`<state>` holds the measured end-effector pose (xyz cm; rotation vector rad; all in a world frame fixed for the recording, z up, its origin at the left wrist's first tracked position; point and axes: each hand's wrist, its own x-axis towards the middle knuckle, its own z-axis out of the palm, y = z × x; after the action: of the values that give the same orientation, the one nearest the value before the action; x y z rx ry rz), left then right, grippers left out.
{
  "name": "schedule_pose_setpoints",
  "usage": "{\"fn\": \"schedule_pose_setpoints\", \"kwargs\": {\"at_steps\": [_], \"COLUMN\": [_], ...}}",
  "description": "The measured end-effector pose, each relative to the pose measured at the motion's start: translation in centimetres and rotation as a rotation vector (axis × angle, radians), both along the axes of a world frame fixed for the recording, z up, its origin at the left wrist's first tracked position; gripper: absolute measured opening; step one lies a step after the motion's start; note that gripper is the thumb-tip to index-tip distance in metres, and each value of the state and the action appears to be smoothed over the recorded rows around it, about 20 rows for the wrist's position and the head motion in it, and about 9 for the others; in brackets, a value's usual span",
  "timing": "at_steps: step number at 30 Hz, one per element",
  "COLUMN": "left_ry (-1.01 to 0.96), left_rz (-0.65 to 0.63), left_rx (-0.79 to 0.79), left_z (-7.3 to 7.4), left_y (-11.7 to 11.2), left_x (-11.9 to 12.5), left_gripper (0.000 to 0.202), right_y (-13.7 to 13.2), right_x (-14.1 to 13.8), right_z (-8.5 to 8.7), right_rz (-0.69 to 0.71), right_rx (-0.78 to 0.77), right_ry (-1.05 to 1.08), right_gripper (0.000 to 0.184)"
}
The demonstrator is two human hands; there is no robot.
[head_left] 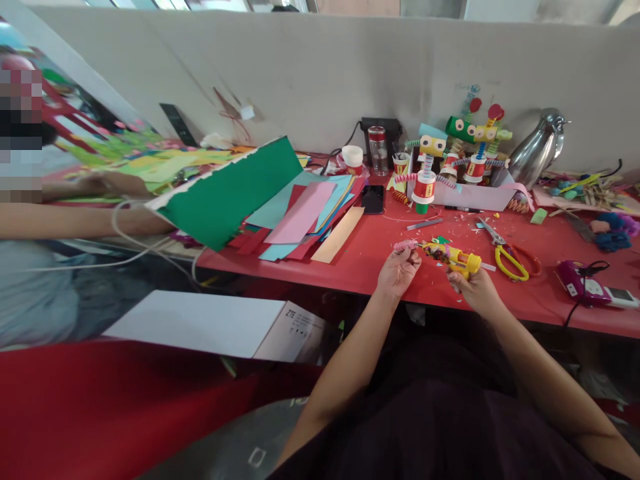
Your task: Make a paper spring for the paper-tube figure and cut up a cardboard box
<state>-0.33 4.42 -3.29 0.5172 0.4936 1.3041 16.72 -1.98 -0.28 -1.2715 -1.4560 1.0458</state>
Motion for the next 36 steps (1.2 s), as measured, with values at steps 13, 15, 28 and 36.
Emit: {"fn": "schedule_pose_setpoints", "kwargs": {"at_steps": [13,15,28,36], "left_ry": [-0.035,-0.044,-0.143,-0.159], "left_rz": [0.006,0.002,0.007,0.001], "left_rx": [-0.029,-0.030,-0.075,-0.102], "left_z": [0.2,0.1,0.9,0.9], "left_y": [-0.2,-0.2,-0.5,-0.5], "left_x": [0.1,0.1,0.3,0.3], "left_gripper": [0.018,0.019,0.019,0.023], "right_y": [0.1,0.0,-0.4,-0.7], "right_x": [-0.2,-0.2,-0.1,-0.7], "right_z": [0.6,0.7,1.8,2.2], "right_rz": [-0.056,-0.045,-0.062,-0.056], "right_rx": [0.054,0.054,0.061,0.053], "right_ry": [-0.065,-0.081,-0.113,-0.114], "right_gripper": [0.041,0.041,0.043,0.039]}}
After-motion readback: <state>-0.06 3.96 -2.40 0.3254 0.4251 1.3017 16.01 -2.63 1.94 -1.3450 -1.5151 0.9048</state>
